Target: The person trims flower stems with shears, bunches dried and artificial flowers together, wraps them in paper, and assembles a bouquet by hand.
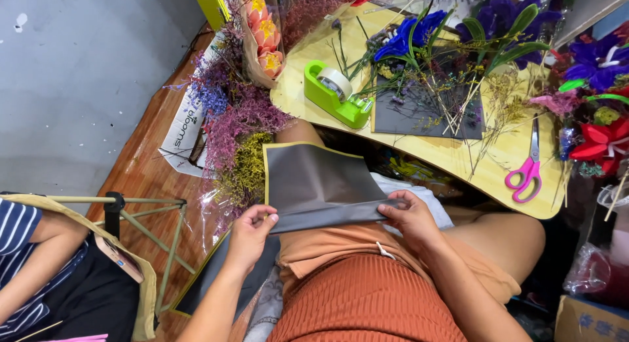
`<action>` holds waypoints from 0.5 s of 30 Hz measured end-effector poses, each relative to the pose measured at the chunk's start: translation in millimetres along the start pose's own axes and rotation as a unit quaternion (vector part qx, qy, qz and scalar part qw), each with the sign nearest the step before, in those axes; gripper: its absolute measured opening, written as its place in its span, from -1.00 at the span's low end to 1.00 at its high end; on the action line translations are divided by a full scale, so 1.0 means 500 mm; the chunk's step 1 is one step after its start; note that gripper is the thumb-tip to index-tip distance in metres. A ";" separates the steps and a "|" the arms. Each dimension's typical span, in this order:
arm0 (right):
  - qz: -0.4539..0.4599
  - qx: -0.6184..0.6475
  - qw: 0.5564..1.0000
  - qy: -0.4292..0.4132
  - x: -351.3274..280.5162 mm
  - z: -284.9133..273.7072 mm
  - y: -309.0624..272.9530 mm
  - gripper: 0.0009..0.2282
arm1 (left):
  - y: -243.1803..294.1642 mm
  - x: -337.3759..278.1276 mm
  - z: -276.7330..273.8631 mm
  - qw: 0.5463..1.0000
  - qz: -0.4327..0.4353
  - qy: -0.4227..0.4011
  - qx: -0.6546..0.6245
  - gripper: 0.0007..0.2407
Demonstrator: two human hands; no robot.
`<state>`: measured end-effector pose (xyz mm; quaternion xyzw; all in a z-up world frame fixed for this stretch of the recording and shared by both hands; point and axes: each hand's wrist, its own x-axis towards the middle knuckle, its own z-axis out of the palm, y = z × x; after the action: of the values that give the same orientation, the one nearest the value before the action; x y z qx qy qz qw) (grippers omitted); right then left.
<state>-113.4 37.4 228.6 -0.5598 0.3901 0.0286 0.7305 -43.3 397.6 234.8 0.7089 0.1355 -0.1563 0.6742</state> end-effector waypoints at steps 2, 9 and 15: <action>0.021 0.003 0.999 -0.044 0.004 -0.008 0.003 -0.61 | 0.016 -0.006 -0.007 0.999 -0.007 -0.033 0.033 -0.87; 0.012 0.001 0.998 -0.054 -0.007 -0.012 0.001 -0.69 | 0.060 -0.037 -0.019 0.996 0.003 -0.089 -0.029 -0.82; 0.003 -0.005 0.995 -0.100 -0.003 -0.027 0.004 -0.93 | 0.046 -0.032 -0.065 0.981 -0.014 -0.183 0.070 -0.74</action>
<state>-122.6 27.3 226.9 -0.5564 0.3171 0.0886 0.7629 -47.5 429.0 263.9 0.7120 0.0085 -0.3015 0.6341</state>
